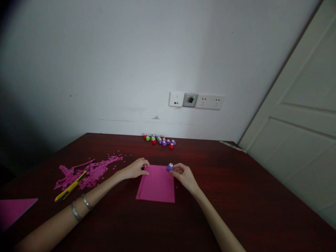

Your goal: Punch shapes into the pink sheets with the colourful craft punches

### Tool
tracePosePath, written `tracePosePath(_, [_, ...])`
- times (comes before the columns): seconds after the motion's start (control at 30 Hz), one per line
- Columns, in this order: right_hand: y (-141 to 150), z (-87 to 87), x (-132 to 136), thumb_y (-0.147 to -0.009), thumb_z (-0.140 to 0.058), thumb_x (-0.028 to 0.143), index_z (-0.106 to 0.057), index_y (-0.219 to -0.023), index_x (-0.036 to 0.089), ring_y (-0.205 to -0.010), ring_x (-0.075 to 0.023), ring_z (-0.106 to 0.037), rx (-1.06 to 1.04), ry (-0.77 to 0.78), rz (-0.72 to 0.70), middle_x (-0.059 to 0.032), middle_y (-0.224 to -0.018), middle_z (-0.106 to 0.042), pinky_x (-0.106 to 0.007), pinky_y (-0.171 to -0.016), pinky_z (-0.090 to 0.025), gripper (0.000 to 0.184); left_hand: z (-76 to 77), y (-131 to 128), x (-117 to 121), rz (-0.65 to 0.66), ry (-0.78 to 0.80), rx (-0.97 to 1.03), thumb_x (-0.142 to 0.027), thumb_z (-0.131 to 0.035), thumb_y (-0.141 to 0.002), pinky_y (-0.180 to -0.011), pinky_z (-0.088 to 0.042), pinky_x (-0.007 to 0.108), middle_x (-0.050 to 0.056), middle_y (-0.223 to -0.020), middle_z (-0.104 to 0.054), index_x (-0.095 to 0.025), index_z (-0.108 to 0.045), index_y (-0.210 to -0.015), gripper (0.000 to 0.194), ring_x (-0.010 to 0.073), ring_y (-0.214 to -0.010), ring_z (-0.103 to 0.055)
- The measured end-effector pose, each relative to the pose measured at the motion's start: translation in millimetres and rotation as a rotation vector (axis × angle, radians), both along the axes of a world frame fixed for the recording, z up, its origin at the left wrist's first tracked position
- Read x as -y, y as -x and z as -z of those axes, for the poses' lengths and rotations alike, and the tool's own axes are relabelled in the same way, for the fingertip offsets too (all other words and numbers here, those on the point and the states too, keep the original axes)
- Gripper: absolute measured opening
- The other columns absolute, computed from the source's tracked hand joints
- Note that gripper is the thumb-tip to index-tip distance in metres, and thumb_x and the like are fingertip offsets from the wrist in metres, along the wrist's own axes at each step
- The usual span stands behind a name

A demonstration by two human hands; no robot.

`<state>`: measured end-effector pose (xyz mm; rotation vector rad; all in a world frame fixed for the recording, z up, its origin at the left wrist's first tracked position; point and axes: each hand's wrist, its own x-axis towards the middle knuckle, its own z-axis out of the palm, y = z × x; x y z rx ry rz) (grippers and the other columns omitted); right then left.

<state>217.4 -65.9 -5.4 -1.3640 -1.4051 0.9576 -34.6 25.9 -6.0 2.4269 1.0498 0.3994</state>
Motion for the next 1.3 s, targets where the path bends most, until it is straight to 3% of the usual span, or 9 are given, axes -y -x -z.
tracePosePath(0.27, [-35, 10.7, -11, -0.060, -0.070, 0.034, -0.065, -0.079, 0.016, -0.073, -0.0188, -0.065, 0.022, -0.009, 0.071, -0.0050, -0.076, -0.070, -0.031, -0.072, -0.049, 0.027, 1.1, -2, 0, -0.006, 0.012, 0.008, -0.031, -0.068, -0.066, -0.070, -0.038, 0.027, 0.005, -0.083, -0.056, -0.015, -0.060, -0.086, 0.027, 0.0180, -0.079, -0.051])
tracePosePath(0.7, [-33, 16.5, -13, -0.061, -0.070, 0.031, -0.067, -0.083, 0.016, -0.077, -0.0203, -0.066, 0.076, -0.026, 0.098, -0.0068, -0.083, -0.071, -0.032, -0.075, -0.051, 0.027, 3.2, -3, -1, -0.032, 0.144, 0.130, -0.025, -0.068, -0.062, -0.062, -0.039, 0.024, 0.001, -0.079, -0.054, -0.015, -0.052, -0.082, 0.028, 0.0135, -0.070, -0.051])
tracePosePath(0.93, [-29, 17.3, -11, -0.062, -0.069, 0.034, -0.067, -0.082, 0.016, -0.075, -0.0203, -0.066, 0.118, -0.050, 0.137, -0.0057, -0.079, -0.071, -0.032, -0.073, -0.052, 0.027, 1.0, -5, 0, -0.087, 0.226, 0.199, -0.022, -0.065, -0.062, -0.059, -0.040, 0.023, -0.002, -0.070, -0.057, -0.013, -0.052, -0.103, 0.044, 0.0127, -0.064, -0.053])
tracePosePath(1.07, [-25, 15.5, -8, -0.062, -0.070, 0.035, -0.068, -0.080, 0.018, -0.073, -0.0206, -0.066, 0.147, -0.076, 0.172, -0.0054, -0.077, -0.071, -0.033, -0.073, -0.052, 0.026, -1.4, -4, -5, -0.095, 0.238, 0.238, -0.024, -0.058, -0.068, -0.064, -0.043, 0.026, 0.004, -0.072, -0.065, -0.011, -0.064, -0.084, 0.021, 0.0152, -0.066, -0.058])
tracePosePath(1.3, [-23, 12.3, -6, -0.061, -0.071, 0.033, -0.068, -0.080, 0.018, -0.074, -0.0216, -0.066, 0.171, -0.101, 0.198, -0.0064, -0.078, -0.071, -0.035, -0.076, -0.052, 0.024, -7.7, -6, -5, -0.088, 0.335, 0.397, -0.028, -0.060, -0.068, -0.063, -0.043, 0.026, 0.006, -0.069, -0.067, -0.010, -0.066, -0.072, 0.020, 0.0152, -0.064, -0.060])
